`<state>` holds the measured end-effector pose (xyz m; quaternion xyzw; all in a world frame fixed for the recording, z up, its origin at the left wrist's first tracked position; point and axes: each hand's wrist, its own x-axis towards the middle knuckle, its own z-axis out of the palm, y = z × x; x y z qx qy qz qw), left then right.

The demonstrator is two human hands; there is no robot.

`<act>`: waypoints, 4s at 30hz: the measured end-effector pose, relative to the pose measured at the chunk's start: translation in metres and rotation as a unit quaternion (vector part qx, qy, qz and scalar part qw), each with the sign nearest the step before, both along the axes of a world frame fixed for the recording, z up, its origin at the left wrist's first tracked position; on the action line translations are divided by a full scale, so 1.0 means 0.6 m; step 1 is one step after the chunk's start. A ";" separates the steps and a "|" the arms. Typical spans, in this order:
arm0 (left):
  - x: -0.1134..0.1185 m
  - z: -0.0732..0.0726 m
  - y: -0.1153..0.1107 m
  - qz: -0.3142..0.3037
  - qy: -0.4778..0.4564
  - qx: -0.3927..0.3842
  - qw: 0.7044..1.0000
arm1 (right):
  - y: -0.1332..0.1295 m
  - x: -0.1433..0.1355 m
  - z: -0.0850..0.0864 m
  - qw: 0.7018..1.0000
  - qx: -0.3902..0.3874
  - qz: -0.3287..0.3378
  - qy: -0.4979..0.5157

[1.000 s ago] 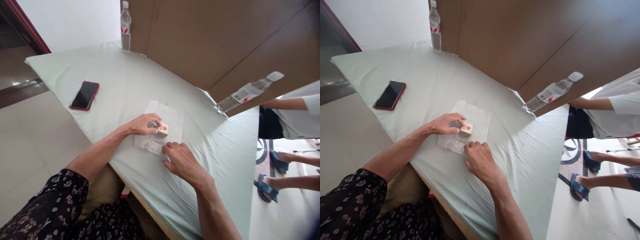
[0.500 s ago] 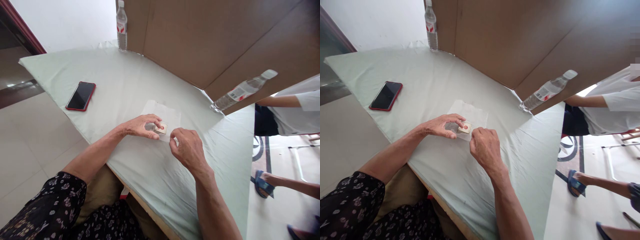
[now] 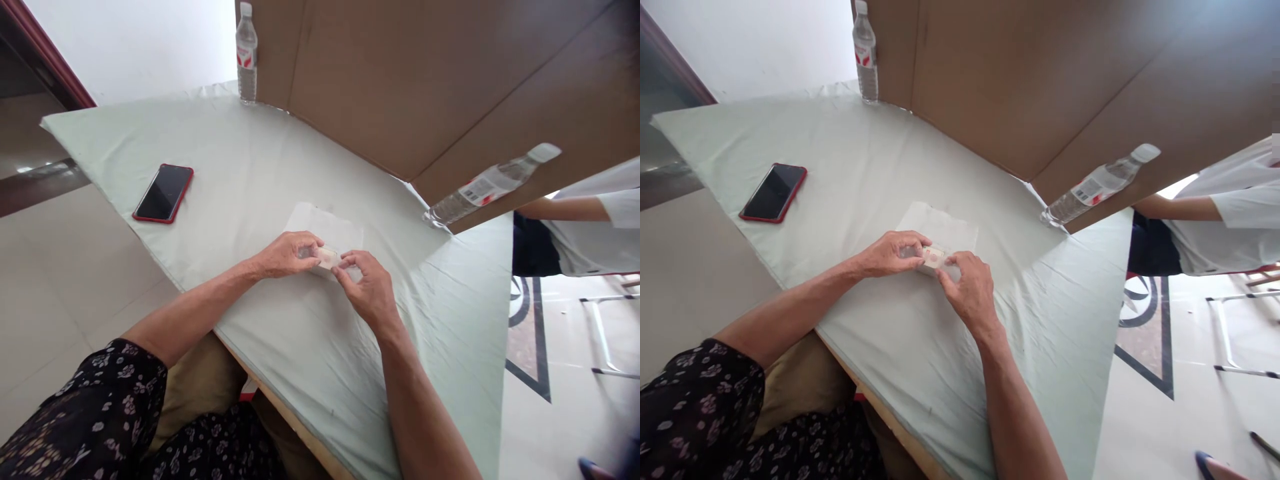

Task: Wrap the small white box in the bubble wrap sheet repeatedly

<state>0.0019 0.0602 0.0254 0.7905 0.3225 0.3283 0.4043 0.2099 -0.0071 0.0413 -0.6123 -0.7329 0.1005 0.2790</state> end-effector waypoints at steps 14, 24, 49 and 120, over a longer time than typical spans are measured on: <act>0.008 -0.003 -0.001 0.037 -0.063 -0.082 0.994 | 0.019 -0.014 -0.030 0.970 -0.045 -0.036 0.235; 0.010 -0.004 -0.001 0.036 -0.072 -0.081 0.993 | 0.017 -0.018 -0.025 0.965 -0.046 -0.051 0.254; -0.004 -0.002 0.014 0.019 -0.002 -0.093 0.995 | -0.008 -0.057 0.006 0.985 0.052 0.077 -0.148; 0.041 -0.053 -0.047 0.139 0.020 0.240 0.961 | -0.001 -0.017 0.000 0.986 0.122 0.108 0.033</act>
